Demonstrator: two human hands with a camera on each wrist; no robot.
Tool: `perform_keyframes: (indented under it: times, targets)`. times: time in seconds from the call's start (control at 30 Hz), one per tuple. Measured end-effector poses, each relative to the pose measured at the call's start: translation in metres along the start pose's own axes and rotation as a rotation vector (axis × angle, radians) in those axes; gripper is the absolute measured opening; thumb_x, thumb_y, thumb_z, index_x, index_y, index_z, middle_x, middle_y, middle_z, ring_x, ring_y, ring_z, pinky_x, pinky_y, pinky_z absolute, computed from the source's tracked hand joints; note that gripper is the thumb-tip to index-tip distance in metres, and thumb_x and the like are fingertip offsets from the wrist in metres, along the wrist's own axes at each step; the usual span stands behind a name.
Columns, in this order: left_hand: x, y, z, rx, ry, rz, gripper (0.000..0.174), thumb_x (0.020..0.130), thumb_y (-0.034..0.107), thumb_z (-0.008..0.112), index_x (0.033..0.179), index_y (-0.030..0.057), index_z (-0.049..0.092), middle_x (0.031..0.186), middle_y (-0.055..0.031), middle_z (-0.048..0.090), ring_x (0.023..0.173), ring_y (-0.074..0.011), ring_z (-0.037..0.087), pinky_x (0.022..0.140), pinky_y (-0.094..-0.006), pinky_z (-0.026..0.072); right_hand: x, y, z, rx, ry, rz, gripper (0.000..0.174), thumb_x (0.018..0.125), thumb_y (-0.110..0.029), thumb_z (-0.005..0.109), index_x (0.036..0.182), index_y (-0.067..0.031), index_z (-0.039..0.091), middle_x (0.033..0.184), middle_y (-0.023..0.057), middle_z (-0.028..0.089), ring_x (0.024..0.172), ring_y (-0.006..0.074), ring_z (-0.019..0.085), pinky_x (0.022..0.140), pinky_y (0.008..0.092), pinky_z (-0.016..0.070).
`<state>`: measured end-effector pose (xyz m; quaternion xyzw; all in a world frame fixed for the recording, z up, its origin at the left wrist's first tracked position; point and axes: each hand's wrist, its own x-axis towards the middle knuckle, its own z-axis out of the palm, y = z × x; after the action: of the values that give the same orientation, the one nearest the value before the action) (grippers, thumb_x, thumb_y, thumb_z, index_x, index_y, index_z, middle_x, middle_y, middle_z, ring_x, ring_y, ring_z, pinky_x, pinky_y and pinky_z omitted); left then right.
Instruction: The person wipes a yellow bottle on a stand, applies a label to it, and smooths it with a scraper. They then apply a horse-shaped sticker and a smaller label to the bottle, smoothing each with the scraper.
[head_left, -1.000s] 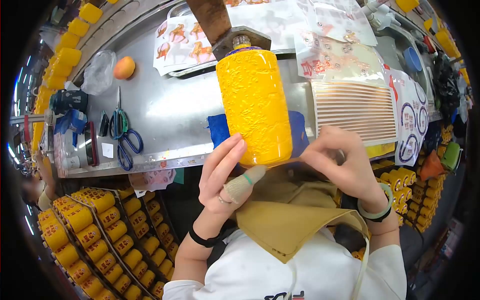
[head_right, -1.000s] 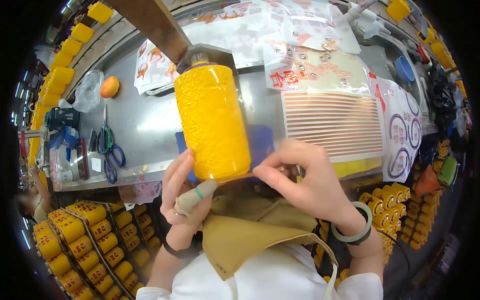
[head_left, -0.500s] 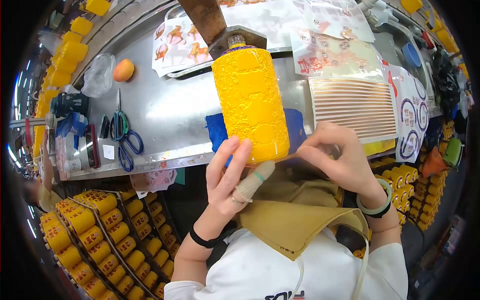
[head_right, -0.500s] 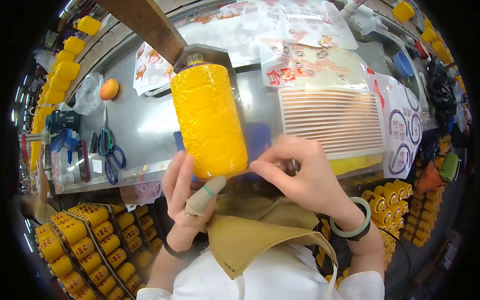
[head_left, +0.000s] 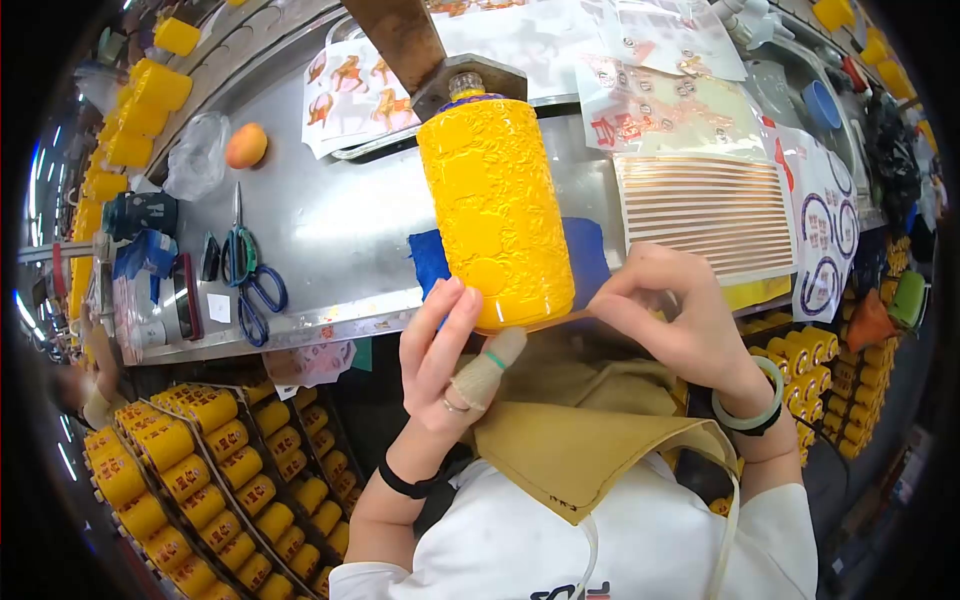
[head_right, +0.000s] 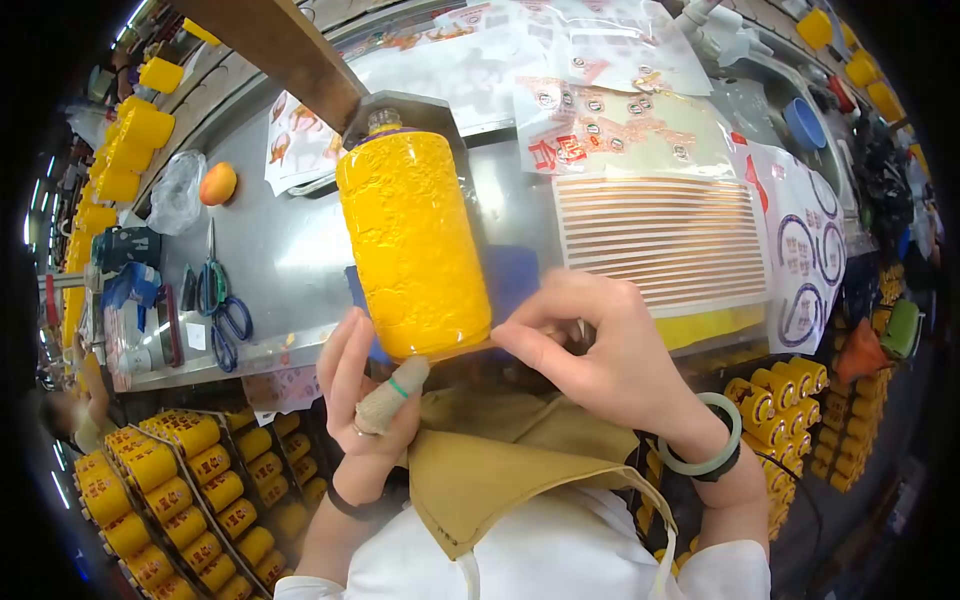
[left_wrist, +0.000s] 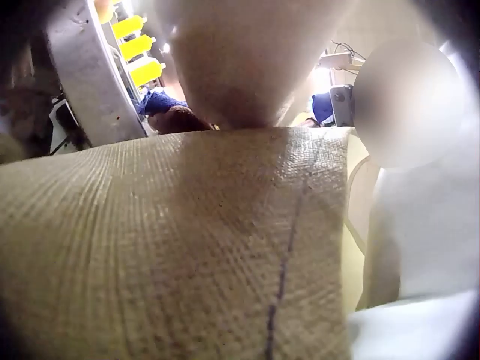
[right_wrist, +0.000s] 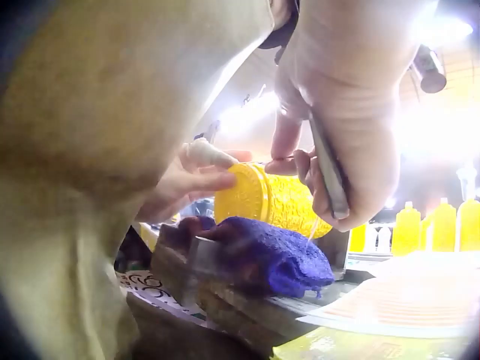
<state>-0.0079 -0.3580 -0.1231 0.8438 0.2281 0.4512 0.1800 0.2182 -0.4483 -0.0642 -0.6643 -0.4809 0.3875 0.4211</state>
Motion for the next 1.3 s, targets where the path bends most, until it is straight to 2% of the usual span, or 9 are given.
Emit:
perform_keyframes:
  times: [0.2, 0.33, 0.4, 0.47, 0.67, 0.93, 1.03, 1.13, 1.3]
  targets:
    - [0.009, -0.01, 0.004, -0.099, -0.012, 0.127, 0.036, 0.076, -0.006, 0.08, 0.109, 0.0073, 0.077, 0.127, -0.0144, 0.066, 0.119, -0.0347, 0.065, 0.1, -0.0444, 0.0592, 0.0, -0.003, -0.001, 0.007, 0.023, -0.032, 0.009, 0.086, -0.01, 0.078, 0.084, -0.0013, 0.075, 0.068, 0.0033, 0.059, 0.059, 0.0114, 0.05, 0.055, 0.0292, 0.0382]
    - [-0.006, -0.001, 0.014, -0.306, 0.17, -0.342, 0.035, 0.077, -0.006, 0.082, 0.109, 0.005, 0.075, 0.126, -0.0207, 0.066, 0.117, -0.0356, 0.066, 0.097, -0.0396, 0.0592, 0.001, -0.003, 0.0, -0.043, 0.011, -0.004, 0.01, 0.086, -0.01, 0.078, 0.083, -0.0013, 0.075, 0.069, 0.0038, 0.06, 0.06, 0.0123, 0.051, 0.056, 0.0296, 0.0401]
    - [-0.007, -0.004, 0.009, -0.322, 0.17, -0.373, 0.037, 0.076, -0.007, 0.082, 0.11, 0.0052, 0.075, 0.128, -0.0203, 0.065, 0.116, -0.0369, 0.067, 0.098, -0.0394, 0.0583, 0.001, -0.003, 0.0, -0.049, 0.005, -0.007, 0.01, 0.086, -0.01, 0.078, 0.083, -0.0013, 0.075, 0.069, 0.0041, 0.06, 0.06, 0.0125, 0.051, 0.057, 0.0297, 0.0406]
    - [-0.009, -0.012, 0.004, -0.08, 0.047, -0.02, 0.035, 0.078, -0.007, 0.08, 0.11, 0.0071, 0.076, 0.13, -0.0187, 0.065, 0.119, -0.0364, 0.065, 0.099, -0.0413, 0.0584, 0.001, -0.003, 0.0, -0.04, 0.009, -0.002, 0.01, 0.086, -0.011, 0.078, 0.083, -0.0014, 0.075, 0.069, 0.0041, 0.059, 0.061, 0.0126, 0.051, 0.058, 0.0299, 0.0408]
    - [0.0, -0.004, -0.002, 0.114, -0.043, 0.152, 0.029, 0.079, 0.001, 0.079, 0.106, 0.0101, 0.079, 0.132, -0.0149, 0.064, 0.124, -0.0363, 0.06, 0.1, -0.0448, 0.058, 0.001, 0.002, 0.0, -0.062, 0.017, -0.011, 0.011, 0.086, -0.011, 0.078, 0.084, -0.0011, 0.075, 0.069, 0.0037, 0.059, 0.06, 0.0129, 0.051, 0.057, 0.0301, 0.0407]
    - [0.002, -0.01, 0.008, -0.148, 0.066, 0.028, 0.03, 0.074, -0.003, 0.083, 0.102, 0.0088, 0.078, 0.125, -0.0155, 0.067, 0.119, -0.0372, 0.064, 0.099, -0.0427, 0.0596, 0.003, -0.007, 0.005, -0.009, -0.023, -0.002, 0.009, 0.086, -0.011, 0.078, 0.085, -0.002, 0.076, 0.072, 0.0054, 0.064, 0.063, 0.0137, 0.056, 0.058, 0.0298, 0.043]
    - [-0.002, -0.004, 0.008, -0.164, 0.101, -0.221, 0.03, 0.074, -0.006, 0.083, 0.1, 0.0079, 0.078, 0.126, -0.0148, 0.066, 0.114, -0.0367, 0.068, 0.096, -0.0411, 0.0609, 0.003, -0.009, 0.005, 0.014, -0.034, 0.008, 0.009, 0.086, -0.01, 0.078, 0.085, -0.0023, 0.076, 0.072, 0.0057, 0.065, 0.063, 0.0138, 0.056, 0.059, 0.0298, 0.0435]
    - [-0.009, -0.013, 0.001, -0.025, 0.025, 0.041, 0.031, 0.075, -0.007, 0.082, 0.102, 0.0082, 0.078, 0.13, -0.0147, 0.064, 0.117, -0.0365, 0.066, 0.098, -0.0416, 0.0597, 0.004, -0.007, 0.004, -0.007, -0.03, 0.002, 0.008, 0.086, -0.01, 0.078, 0.085, -0.0023, 0.076, 0.072, 0.0054, 0.065, 0.063, 0.0139, 0.056, 0.059, 0.0298, 0.0435]
    - [-0.002, -0.004, -0.004, 0.039, -0.036, 0.066, 0.027, 0.08, -0.004, 0.08, 0.102, 0.0113, 0.08, 0.138, -0.0179, 0.06, 0.124, -0.0396, 0.06, 0.103, -0.0444, 0.0545, 0.005, -0.003, 0.003, -0.015, -0.02, -0.007, 0.009, 0.086, -0.01, 0.078, 0.084, -0.002, 0.076, 0.072, 0.005, 0.065, 0.063, 0.0137, 0.056, 0.059, 0.0297, 0.0434]
